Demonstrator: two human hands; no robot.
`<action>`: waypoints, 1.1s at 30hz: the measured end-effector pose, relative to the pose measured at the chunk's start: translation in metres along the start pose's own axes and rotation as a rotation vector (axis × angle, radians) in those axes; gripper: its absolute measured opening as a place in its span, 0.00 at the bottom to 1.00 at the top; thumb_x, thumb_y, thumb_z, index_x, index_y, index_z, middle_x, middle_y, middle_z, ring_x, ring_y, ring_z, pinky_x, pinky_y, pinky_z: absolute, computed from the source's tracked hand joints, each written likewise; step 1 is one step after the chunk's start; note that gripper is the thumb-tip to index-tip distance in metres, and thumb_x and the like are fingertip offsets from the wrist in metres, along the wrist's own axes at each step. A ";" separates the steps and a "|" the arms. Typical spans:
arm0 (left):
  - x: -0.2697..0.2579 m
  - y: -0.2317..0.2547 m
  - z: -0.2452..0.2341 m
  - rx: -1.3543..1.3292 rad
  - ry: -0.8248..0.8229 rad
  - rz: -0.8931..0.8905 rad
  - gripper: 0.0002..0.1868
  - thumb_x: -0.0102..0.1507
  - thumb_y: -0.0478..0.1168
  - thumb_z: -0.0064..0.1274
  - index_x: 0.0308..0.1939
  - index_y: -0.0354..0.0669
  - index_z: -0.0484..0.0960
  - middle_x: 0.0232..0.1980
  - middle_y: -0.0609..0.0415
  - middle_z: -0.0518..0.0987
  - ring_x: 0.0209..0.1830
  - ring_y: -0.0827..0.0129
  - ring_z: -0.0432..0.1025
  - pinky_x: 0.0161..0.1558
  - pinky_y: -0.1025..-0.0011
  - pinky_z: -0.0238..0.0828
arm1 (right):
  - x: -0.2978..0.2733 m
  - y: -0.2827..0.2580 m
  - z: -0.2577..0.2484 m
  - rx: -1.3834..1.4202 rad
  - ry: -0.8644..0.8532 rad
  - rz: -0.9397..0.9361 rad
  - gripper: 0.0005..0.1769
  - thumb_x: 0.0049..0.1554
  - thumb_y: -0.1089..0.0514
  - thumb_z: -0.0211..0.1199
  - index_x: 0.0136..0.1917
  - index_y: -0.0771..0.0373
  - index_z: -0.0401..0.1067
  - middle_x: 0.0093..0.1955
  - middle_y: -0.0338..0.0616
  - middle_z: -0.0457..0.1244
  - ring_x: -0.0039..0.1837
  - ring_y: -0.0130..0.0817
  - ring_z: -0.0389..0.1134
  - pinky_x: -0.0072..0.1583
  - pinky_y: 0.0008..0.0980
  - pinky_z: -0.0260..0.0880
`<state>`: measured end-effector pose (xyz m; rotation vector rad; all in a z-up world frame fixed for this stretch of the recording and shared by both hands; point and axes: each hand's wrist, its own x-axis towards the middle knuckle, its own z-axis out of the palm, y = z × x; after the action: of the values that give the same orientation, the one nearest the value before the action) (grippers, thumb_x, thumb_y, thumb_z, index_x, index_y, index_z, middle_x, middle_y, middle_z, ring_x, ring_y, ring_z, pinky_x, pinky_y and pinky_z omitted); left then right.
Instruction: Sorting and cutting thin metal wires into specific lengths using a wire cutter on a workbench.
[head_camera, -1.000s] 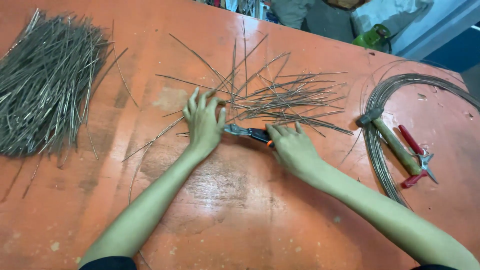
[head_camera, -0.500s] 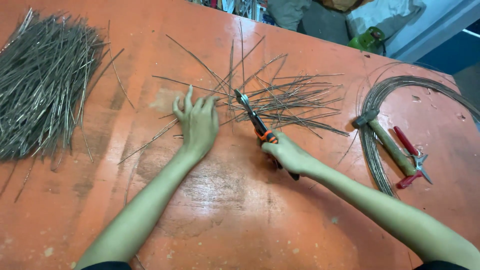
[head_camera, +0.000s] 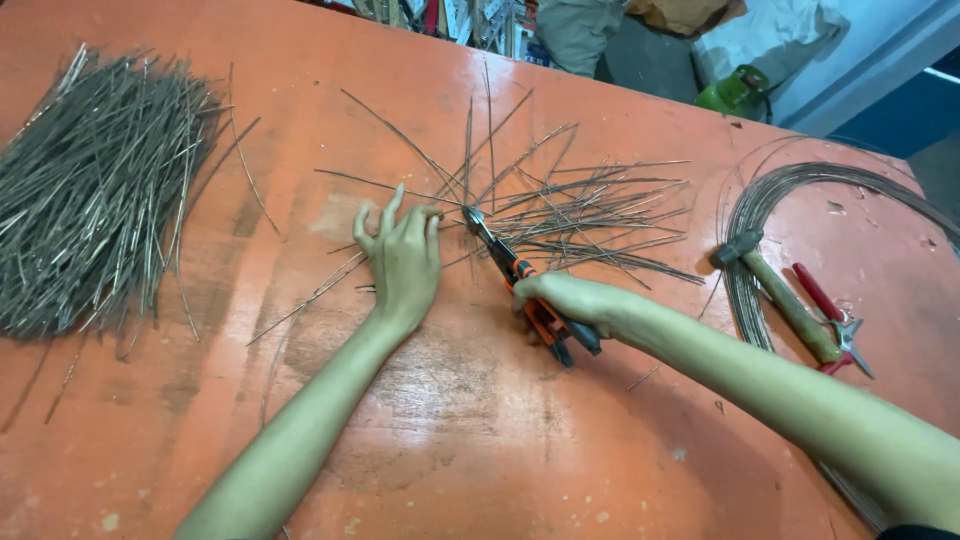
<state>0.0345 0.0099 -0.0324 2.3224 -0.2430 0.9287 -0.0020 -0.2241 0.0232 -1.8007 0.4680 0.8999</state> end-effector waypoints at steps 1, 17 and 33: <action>-0.001 0.001 0.000 -0.005 -0.005 0.002 0.04 0.70 0.41 0.48 0.46 0.56 0.79 0.47 0.58 0.85 0.71 0.61 0.68 0.70 0.46 0.40 | -0.003 -0.002 0.002 0.005 0.004 0.003 0.25 0.45 0.55 0.70 0.50 0.74 0.70 0.36 0.58 0.69 0.37 0.49 0.75 0.44 0.44 0.77; -0.008 0.005 0.006 0.059 0.010 0.090 0.06 0.72 0.41 0.46 0.50 0.54 0.77 0.58 0.60 0.84 0.77 0.65 0.61 0.68 0.48 0.40 | 0.000 0.008 0.009 -0.464 0.131 -0.064 0.22 0.47 0.47 0.61 0.48 0.64 0.75 0.35 0.50 0.66 0.39 0.43 0.69 0.44 0.40 0.67; -0.007 0.010 0.007 0.117 -0.046 0.086 0.05 0.70 0.40 0.49 0.49 0.54 0.79 0.53 0.53 0.85 0.74 0.59 0.65 0.66 0.45 0.45 | -0.007 -0.004 -0.018 -0.308 -0.023 -0.157 0.19 0.47 0.48 0.62 0.32 0.68 0.69 0.22 0.52 0.60 0.16 0.39 0.60 0.17 0.34 0.57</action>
<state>0.0293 -0.0028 -0.0364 2.4593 -0.3176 0.9554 0.0023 -0.2395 0.0341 -2.0711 0.1754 0.9193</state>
